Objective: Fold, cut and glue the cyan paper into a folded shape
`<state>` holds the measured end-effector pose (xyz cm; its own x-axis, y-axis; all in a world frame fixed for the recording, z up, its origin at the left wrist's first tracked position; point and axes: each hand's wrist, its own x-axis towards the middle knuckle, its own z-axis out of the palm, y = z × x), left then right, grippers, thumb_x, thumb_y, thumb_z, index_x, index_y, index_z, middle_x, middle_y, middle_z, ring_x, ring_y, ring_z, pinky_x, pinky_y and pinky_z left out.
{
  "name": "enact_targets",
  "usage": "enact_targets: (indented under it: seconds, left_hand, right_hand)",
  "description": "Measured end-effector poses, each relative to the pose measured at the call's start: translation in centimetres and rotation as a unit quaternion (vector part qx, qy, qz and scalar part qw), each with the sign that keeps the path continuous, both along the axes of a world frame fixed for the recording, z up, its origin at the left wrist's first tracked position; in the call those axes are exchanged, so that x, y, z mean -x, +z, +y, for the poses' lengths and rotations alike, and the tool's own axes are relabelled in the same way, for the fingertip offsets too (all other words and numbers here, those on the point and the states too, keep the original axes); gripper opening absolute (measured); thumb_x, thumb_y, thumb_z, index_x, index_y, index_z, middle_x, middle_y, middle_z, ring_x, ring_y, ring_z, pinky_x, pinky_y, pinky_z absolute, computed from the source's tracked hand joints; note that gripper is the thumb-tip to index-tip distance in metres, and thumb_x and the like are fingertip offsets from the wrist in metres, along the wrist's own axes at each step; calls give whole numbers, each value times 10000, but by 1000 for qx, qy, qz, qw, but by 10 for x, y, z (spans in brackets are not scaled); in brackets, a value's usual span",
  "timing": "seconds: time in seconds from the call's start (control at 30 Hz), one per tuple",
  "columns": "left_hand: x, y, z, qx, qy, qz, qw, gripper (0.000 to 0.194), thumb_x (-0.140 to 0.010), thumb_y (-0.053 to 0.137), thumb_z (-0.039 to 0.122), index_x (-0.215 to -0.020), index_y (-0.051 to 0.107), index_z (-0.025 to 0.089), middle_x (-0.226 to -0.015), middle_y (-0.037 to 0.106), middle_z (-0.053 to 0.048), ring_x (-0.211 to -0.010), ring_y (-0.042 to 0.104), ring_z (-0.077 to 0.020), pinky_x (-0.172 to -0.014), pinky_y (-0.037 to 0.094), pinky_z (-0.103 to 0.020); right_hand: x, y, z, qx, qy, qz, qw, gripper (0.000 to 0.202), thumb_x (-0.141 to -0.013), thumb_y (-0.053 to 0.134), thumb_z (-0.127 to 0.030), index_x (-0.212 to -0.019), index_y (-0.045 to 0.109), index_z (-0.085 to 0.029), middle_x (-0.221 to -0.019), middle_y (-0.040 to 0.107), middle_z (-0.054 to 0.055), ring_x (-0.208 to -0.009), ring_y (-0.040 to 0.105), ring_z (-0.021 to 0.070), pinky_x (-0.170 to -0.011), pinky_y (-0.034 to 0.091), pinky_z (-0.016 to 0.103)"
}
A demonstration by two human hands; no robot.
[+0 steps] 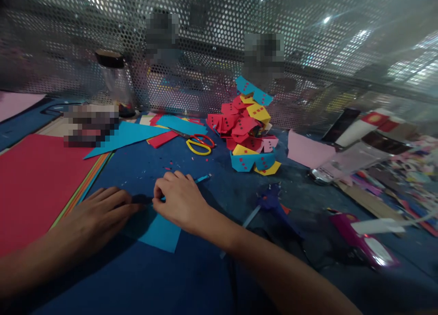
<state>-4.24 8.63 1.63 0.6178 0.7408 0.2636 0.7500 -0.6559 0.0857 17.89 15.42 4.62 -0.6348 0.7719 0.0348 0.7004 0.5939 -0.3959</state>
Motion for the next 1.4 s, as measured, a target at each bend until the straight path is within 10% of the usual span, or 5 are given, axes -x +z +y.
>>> enact_targets:
  seconds: [1.4]
  left_hand:
    - [-3,1,11,43,-10,-25,999,403,-993,421,110,-1281,652,272,-926,634,-45,-838,546,-217,-752,449,-350]
  right_hand:
    - [-38,11,38,65,-56,-36,996,52,-806,659,-187,-841,676,-222,-918,710,19,-909,611,188,-724,405,288]
